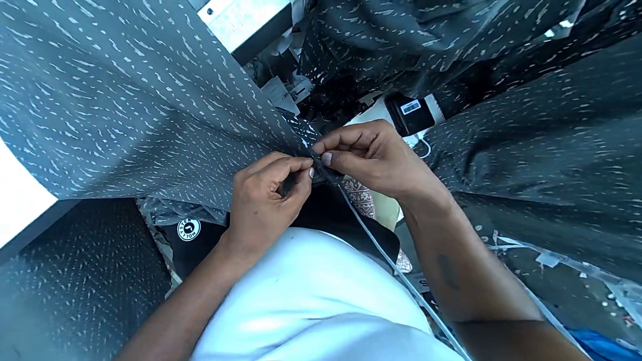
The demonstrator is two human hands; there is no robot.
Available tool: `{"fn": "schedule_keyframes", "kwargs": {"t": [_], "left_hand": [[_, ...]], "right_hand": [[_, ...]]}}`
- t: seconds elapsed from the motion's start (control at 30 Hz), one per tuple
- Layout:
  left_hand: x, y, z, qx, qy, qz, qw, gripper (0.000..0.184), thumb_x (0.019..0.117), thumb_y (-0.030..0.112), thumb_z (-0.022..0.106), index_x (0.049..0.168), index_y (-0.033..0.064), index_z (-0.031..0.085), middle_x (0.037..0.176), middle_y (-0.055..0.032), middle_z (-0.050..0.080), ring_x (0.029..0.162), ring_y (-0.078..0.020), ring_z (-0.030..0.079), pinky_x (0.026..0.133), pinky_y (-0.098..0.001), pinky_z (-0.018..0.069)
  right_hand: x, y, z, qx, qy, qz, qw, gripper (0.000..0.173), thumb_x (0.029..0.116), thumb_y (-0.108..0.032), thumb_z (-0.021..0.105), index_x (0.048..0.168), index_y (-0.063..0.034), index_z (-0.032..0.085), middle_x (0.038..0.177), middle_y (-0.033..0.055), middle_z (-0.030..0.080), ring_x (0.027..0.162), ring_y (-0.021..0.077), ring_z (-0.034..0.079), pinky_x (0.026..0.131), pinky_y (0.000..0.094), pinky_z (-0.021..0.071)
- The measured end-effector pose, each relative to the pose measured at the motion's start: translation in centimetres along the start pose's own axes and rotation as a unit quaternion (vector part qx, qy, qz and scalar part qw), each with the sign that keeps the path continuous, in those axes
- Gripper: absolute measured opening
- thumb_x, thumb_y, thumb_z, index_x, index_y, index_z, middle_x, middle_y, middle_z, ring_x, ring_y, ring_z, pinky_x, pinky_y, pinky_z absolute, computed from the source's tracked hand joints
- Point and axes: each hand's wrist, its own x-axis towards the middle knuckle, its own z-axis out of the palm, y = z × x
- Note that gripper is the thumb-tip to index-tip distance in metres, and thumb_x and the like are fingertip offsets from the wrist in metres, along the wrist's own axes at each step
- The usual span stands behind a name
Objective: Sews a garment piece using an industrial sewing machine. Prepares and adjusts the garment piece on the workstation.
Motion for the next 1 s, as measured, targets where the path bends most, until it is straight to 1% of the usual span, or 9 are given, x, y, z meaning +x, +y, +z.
{"fn": "schedule_keyframes", "kwargs": {"t": [0.1, 0.27, 0.4, 0.5, 0.57, 0.63, 0.7, 0.87, 1.0], "left_hand": [[-0.2, 0.1, 0.0, 0.007, -0.009, -0.001, 1.000, 0.015, 0.0912, 0.010, 0.073, 0.104, 0.0055, 0.078, 0.091, 0.0014, 0.070, 0.065, 0.0000, 0.054, 0.053, -0.0155, 0.0442], [0.0, -0.2, -2.2, -0.087, -0.070, -0.061, 0.992, 0.022, 0.0966, 0.010, 0.063, 0.114, 0.0079, 0.075, 0.103, 0.0019, 0.071, 0.067, -0.0030, 0.062, 0.054, -0.0187, 0.0533], [1.7, -3.0, -11.1, 0.109, 0.110, -0.091, 0.984, 0.041, 0.0979, 0.019, 0.064, 0.138, 0.0125, 0.061, 0.137, -0.0066, 0.060, 0.082, -0.0120, 0.068, 0.062, -0.0292, 0.0599], [1.9, -6.7, -18.3, 0.290, 0.150, -0.193, 0.925, 0.074, 0.0971, 0.032, 0.066, 0.160, 0.0118, 0.031, 0.159, -0.0197, 0.035, 0.084, -0.0262, 0.066, 0.068, -0.0476, 0.0565], [1.7, -9.2, -20.4, 0.305, 0.131, -0.225, 0.916, 0.070, 0.0987, 0.037, 0.067, 0.155, 0.0053, 0.039, 0.145, -0.0256, 0.050, 0.090, -0.0380, 0.065, 0.078, -0.0631, 0.0534], [1.7, -10.5, -21.3, 0.301, 0.155, -0.203, 0.919, 0.038, 0.0993, 0.029, 0.068, 0.127, 0.0038, 0.065, 0.112, -0.0180, 0.065, 0.078, -0.0311, 0.063, 0.071, -0.0567, 0.0532], [1.5, -10.5, -22.1, 0.252, 0.208, -0.205, 0.922, 0.020, 0.0990, 0.022, 0.070, 0.109, 0.0044, 0.070, 0.093, -0.0117, 0.069, 0.067, -0.0224, 0.064, 0.063, -0.0475, 0.0575], [1.1, -9.4, -24.4, 0.208, 0.352, -0.079, 0.909, 0.021, 0.0971, 0.022, 0.070, 0.109, 0.0051, 0.069, 0.102, -0.0075, 0.067, 0.076, -0.0110, 0.067, 0.067, -0.0292, 0.0610], [1.4, -8.9, -24.0, 0.169, 0.357, -0.066, 0.916, 0.018, 0.0949, 0.018, 0.073, 0.109, 0.0054, 0.070, 0.102, -0.0064, 0.068, 0.077, -0.0113, 0.069, 0.068, -0.0303, 0.0636]], "right_hand": [[-0.1, -0.1, -0.1, -0.011, -0.005, -0.009, 1.000, 0.022, 0.0957, -0.005, 0.055, 0.106, -0.0009, 0.074, 0.080, -0.0015, 0.071, 0.066, 0.0007, 0.063, 0.057, 0.0156, 0.0530], [0.5, -0.4, 1.1, 0.015, 0.009, 0.017, 1.000, 0.006, 0.0898, -0.009, 0.074, 0.094, -0.0046, 0.072, 0.072, 0.0003, 0.068, 0.058, 0.0051, 0.060, 0.051, 0.0183, 0.0513], [1.4, 0.3, 2.2, 0.064, 0.000, 0.064, 0.996, 0.008, 0.0853, -0.012, 0.076, 0.092, -0.0129, 0.071, 0.071, -0.0009, 0.065, 0.058, 0.0050, 0.059, 0.052, 0.0190, 0.0501], [2.3, 1.4, 3.0, 0.023, -0.006, 0.105, 0.994, 0.019, 0.0853, -0.014, 0.073, 0.104, -0.0135, 0.073, 0.075, 0.0005, 0.064, 0.062, 0.0091, 0.059, 0.055, 0.0233, 0.0509], [3.1, 1.8, 3.1, -0.002, -0.039, 0.118, 0.992, 0.020, 0.0868, -0.017, 0.071, 0.107, -0.0147, 0.075, 0.078, -0.0021, 0.066, 0.066, 0.0082, 0.060, 0.060, 0.0243, 0.0525], [3.7, 1.9, 3.5, -0.015, -0.066, 0.120, 0.990, 0.006, 0.0887, -0.019, 0.070, 0.088, -0.0161, 0.075, 0.073, -0.0065, 0.066, 0.065, 0.0027, 0.059, 0.059, 0.0222, 0.0501], [3.9, 1.9, 3.6, -0.011, -0.093, 0.109, 0.990, 0.009, 0.0900, -0.019, 0.068, 0.083, -0.0171, 0.073, 0.073, -0.0093, 0.066, 0.065, -0.0005, 0.059, 0.059, 0.0208, 0.0497], [3.3, 1.7, 3.2, 0.068, -0.134, 0.061, 0.987, 0.007, 0.0914, -0.021, 0.071, 0.085, -0.0210, 0.073, 0.074, -0.0133, 0.065, 0.066, -0.0050, 0.057, 0.058, 0.0155, 0.0479], [3.4, 1.8, 3.8, 0.065, -0.088, 0.058, 0.992, 0.007, 0.0907, -0.015, 0.068, 0.089, -0.0176, 0.074, 0.077, -0.0094, 0.067, 0.068, -0.0012, 0.060, 0.061, 0.0186, 0.0506]]}}
